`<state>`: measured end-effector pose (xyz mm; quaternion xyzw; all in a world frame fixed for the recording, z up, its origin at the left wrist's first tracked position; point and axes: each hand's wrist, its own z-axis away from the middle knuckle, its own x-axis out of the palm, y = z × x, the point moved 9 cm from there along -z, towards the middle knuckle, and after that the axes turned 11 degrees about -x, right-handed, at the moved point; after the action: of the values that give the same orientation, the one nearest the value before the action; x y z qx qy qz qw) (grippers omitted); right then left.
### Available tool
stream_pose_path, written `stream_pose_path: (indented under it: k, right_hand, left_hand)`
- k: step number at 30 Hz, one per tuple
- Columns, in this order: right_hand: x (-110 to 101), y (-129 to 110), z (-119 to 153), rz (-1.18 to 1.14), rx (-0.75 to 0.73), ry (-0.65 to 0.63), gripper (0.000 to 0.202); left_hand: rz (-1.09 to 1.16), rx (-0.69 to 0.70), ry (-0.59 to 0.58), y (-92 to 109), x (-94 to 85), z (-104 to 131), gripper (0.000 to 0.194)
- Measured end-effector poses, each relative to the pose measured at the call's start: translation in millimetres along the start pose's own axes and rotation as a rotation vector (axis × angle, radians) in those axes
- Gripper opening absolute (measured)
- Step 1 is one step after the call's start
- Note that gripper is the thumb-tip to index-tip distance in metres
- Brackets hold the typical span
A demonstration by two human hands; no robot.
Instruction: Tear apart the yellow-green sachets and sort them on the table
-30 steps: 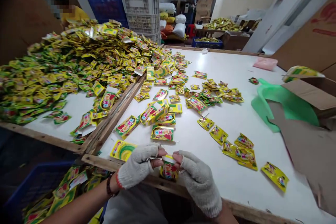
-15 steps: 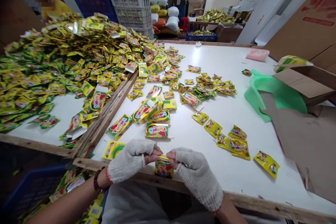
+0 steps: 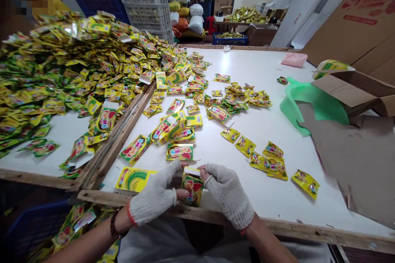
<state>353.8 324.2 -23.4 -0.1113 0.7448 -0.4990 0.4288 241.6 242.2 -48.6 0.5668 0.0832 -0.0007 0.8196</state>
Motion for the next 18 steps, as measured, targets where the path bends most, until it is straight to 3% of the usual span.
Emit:
stream_pose_path:
  k: [3,7,11,14,16,18]
  right_hand:
    - [-7.8,13.1,-1.1,-0.014,0.089,0.088,0.029]
    - [-36.5,-5.0,3.3,0.127,-0.061,0.279,0.025]
    - [-16.1,-8.7,2.7,0.127,-0.044,-0.005,0.021]
    - [-1.1,1.2,3.4,0.035,0.021,-0.111,0.022]
    - [7.5,18.0,9.1,-0.038,0.167,-0.186,0.025]
    - [18.3,36.5,24.4,-0.206,0.400,-0.300,0.037]
  left_hand:
    - [0.073,-0.038,-0.030,-5.7,6.4,-12.7,0.025]
    - [-0.108,0.028,0.095,2.1,-5.8,-20.4,0.018]
    - [-0.396,0.144,0.166,13.1,-0.6,-14.2,0.024]
    - [-0.676,0.232,0.194,17.4,16.3,-8.1,0.038]
    - [-0.820,0.217,0.221,14.1,22.7,-7.9,0.057]
    - [-0.877,0.174,0.256,10.1,22.4,-9.8,0.060]
